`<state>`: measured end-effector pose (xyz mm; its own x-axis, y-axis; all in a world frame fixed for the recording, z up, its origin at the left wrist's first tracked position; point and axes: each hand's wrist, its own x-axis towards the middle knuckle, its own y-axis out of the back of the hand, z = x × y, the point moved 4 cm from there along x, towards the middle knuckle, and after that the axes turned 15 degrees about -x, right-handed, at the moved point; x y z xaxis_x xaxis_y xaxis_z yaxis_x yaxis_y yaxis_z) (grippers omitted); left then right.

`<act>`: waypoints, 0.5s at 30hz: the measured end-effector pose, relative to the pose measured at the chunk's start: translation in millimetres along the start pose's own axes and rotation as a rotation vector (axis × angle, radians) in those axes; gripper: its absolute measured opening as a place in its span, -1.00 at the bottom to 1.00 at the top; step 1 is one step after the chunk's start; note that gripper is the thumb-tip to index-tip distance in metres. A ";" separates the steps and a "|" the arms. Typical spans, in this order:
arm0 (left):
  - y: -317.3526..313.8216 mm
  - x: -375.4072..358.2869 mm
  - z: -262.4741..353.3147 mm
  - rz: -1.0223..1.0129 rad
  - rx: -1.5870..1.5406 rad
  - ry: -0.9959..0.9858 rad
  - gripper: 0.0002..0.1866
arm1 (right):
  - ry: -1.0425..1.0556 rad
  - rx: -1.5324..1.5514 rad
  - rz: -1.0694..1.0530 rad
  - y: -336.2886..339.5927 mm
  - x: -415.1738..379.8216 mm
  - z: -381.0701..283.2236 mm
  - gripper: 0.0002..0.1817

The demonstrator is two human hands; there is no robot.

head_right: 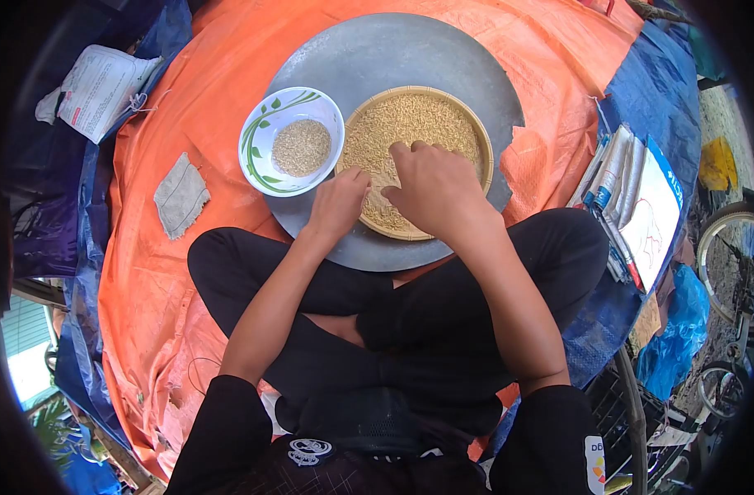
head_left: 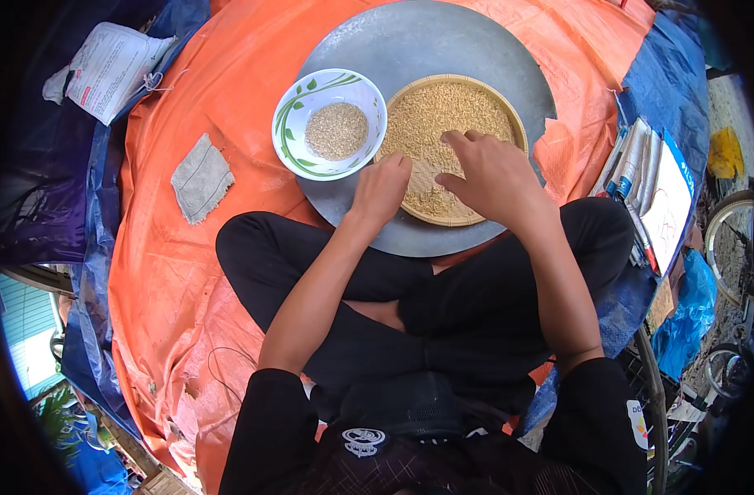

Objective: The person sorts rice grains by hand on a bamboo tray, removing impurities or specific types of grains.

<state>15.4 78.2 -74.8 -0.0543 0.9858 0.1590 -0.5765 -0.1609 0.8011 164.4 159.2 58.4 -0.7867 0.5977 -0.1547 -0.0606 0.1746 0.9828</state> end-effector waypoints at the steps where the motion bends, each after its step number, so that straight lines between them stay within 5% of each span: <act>1: 0.6 -0.1 -0.3 0.017 -0.030 0.011 -0.89 | 0.005 0.000 0.024 -0.2 -0.5 1.1 -0.47; 9: 40.7 9.7 28.7 -0.063 -0.759 0.306 -0.91 | -0.016 0.095 0.164 7.2 2.0 14.3 -0.56; 15: 77.0 4.3 42.4 0.096 -1.206 0.189 -0.92 | 0.096 0.442 0.286 13.1 10.1 11.7 -0.75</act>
<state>5.3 68.0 12.1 -0.1976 0.9801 0.0215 -0.9441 -0.1843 -0.2733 162.8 176.6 68.5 -0.7880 0.5988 0.1431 0.4125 0.3411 0.8447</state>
